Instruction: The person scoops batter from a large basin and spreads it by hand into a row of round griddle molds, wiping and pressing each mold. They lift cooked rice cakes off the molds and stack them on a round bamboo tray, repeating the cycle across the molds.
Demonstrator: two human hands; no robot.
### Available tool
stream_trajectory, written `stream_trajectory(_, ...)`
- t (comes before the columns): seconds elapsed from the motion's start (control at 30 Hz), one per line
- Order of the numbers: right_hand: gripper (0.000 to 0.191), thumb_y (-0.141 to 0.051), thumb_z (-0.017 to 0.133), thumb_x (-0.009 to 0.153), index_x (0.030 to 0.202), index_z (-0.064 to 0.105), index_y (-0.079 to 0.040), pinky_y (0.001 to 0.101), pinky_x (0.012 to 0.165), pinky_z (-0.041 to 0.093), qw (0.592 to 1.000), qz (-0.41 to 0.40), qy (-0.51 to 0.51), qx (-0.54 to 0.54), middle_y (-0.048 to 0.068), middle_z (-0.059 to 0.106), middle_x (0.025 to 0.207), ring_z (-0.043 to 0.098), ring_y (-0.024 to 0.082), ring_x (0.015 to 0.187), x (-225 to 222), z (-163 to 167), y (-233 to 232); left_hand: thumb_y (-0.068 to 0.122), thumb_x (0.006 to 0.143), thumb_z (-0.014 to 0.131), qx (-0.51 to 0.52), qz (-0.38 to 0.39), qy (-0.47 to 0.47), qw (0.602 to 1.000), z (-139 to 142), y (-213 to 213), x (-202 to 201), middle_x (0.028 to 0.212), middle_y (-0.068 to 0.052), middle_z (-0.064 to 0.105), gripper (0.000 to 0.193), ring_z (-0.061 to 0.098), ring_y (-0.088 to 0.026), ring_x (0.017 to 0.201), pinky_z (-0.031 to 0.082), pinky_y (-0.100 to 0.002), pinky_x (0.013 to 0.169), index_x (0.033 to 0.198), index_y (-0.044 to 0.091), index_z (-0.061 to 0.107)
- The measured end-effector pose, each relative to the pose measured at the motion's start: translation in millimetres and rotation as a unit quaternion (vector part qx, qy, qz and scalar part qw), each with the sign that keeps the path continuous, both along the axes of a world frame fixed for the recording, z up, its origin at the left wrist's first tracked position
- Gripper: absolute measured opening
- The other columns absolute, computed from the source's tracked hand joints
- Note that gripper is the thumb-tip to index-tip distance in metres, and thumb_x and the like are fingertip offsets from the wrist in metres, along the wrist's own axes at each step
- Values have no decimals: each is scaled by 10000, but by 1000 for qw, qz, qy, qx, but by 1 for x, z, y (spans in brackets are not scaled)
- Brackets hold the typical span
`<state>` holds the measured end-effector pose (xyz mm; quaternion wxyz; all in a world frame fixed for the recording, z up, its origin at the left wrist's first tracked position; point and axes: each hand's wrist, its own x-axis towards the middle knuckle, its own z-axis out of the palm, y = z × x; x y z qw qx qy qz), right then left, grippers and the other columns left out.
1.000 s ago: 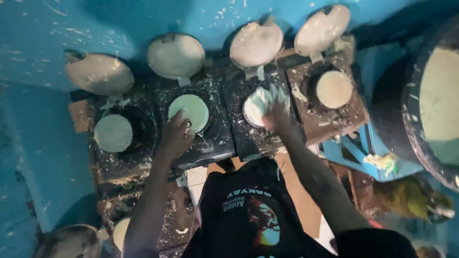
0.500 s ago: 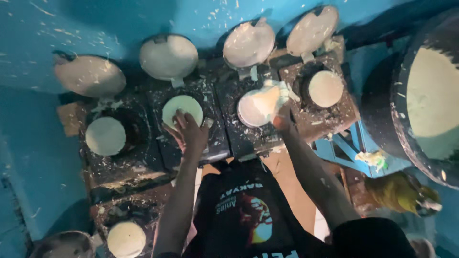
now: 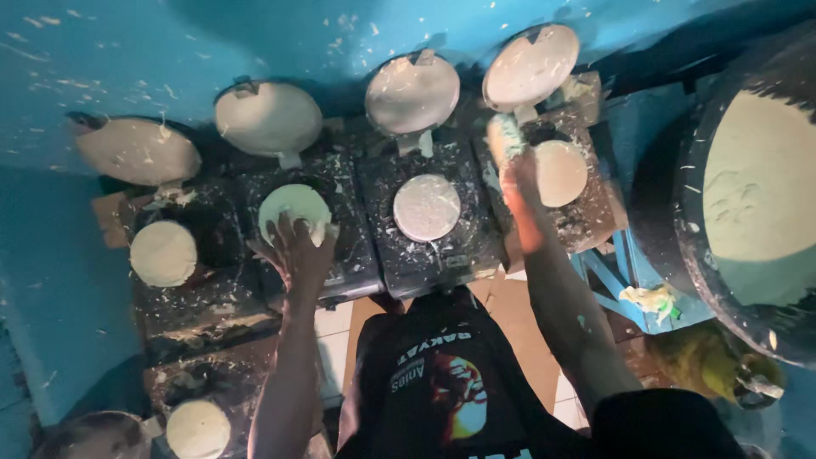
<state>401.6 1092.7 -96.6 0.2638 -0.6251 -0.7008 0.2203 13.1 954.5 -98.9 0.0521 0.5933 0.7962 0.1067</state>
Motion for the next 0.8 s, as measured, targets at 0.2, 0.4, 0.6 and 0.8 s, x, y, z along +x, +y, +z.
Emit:
stream_trajectory(0.2, 495, -466, 587, 982, 1151, 712, -17, 401, 887, 568, 974, 215, 60, 32, 132, 713, 1127, 691, 269, 997, -6, -16, -8, 423, 765, 763, 1, 18, 5, 1000, 0, -4, 20, 1592, -226, 422, 767, 340, -492, 1478, 8, -762, 1156, 1378, -13, 617)
stream_trajectory(0.4, 511, -476, 587, 976, 1138, 714, -8, 397, 883, 570, 973, -26, 207, -103, 127, 714, 1112, 690, 256, 984, 17, -7, 14, 449, 908, 747, -15, 92, -132, 987, 30, 7, -2, 1408, -180, 622, 508, 547, -406, 1341, 207, -613, 1216, 1264, 92, 682)
stream_trajectory(0.6, 496, -484, 590, 974, 1135, 707, -29, 410, 875, 589, 692, -68, 562, -448, 128, 706, 1127, 724, 260, 1001, -14, 6, 43, 205, 950, 700, 139, 146, -409, 890, 52, -4, -74, 1051, -120, 674, 315, 556, -265, 938, 410, -407, 853, 1194, 10, 737)
stream_trajectory(0.8, 324, -326, 644, 983, 1212, 683, -99, 436, 887, 576, 731, 59, 529, -427, 91, 688, 1217, 708, 251, 1080, -138, 9, -15, 72, 1009, 683, 292, 251, -548, 742, 100, -113, -145, 1170, -15, 654, 243, 597, -87, 1021, 490, -250, 885, 1245, 17, 661)
